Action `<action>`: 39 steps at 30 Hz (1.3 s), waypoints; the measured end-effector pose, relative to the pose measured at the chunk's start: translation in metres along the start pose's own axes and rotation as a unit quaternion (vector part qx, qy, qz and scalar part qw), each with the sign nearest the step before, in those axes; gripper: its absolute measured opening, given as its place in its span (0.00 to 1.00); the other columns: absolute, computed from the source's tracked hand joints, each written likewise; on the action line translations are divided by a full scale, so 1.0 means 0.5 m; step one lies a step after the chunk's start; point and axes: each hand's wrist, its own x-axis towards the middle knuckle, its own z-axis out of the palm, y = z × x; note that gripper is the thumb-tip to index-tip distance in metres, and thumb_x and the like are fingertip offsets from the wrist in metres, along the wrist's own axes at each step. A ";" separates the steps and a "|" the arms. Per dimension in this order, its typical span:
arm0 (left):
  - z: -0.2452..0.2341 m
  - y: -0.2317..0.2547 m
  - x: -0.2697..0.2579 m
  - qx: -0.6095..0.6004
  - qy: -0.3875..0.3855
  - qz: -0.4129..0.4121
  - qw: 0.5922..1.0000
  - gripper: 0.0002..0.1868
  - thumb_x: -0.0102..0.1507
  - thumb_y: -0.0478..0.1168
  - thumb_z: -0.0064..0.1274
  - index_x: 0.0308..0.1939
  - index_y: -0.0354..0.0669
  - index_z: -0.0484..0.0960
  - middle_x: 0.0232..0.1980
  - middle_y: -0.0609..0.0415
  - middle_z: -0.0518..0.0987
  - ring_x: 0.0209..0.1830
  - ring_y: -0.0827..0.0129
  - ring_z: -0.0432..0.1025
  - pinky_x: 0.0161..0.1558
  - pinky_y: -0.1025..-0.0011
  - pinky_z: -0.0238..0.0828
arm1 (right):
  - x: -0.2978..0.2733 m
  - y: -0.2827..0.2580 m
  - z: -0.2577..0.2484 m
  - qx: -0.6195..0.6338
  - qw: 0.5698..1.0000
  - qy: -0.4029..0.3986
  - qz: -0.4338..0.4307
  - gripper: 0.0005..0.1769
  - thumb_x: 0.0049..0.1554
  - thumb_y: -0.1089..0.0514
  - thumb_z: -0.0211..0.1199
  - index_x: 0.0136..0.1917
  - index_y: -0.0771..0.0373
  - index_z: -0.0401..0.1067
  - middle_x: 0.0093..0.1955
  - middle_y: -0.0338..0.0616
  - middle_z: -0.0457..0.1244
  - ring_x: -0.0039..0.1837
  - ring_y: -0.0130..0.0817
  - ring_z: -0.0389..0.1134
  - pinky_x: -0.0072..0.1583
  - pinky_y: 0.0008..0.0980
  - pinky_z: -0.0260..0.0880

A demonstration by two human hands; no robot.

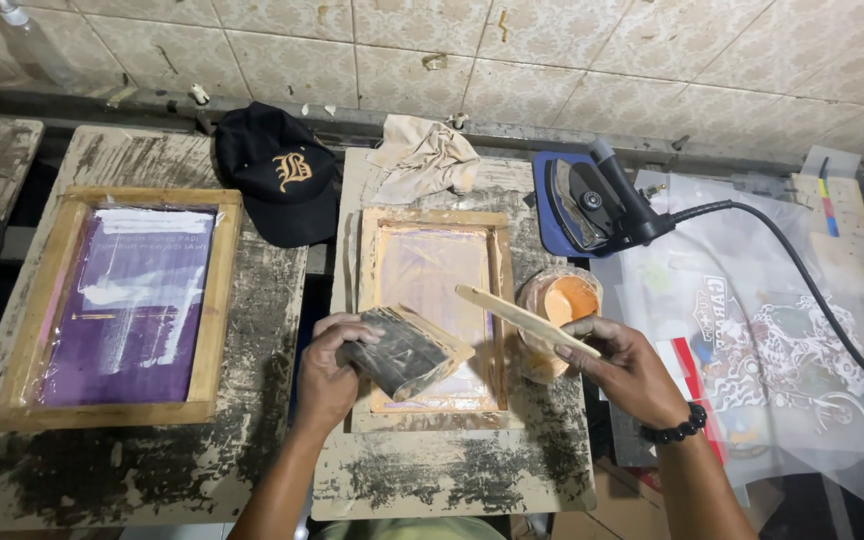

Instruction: The person uses a squeegee to spread orange ink across a screen printing frame. They repeatedly pull the ink across the mesh and use a wooden stick to scrape excess ink from the squeegee back into the container.

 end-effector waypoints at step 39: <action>-0.009 0.031 0.023 -0.124 -0.121 0.163 0.971 0.27 0.50 0.16 0.44 0.34 0.55 0.84 0.44 0.61 0.88 0.59 0.60 0.73 0.64 0.55 0.65 | 0.040 -0.030 -0.044 -0.124 0.981 -0.140 -0.048 0.08 0.52 0.63 0.69 0.45 0.56 0.85 0.36 0.36 0.71 0.39 0.30 0.69 0.43 0.28 0.68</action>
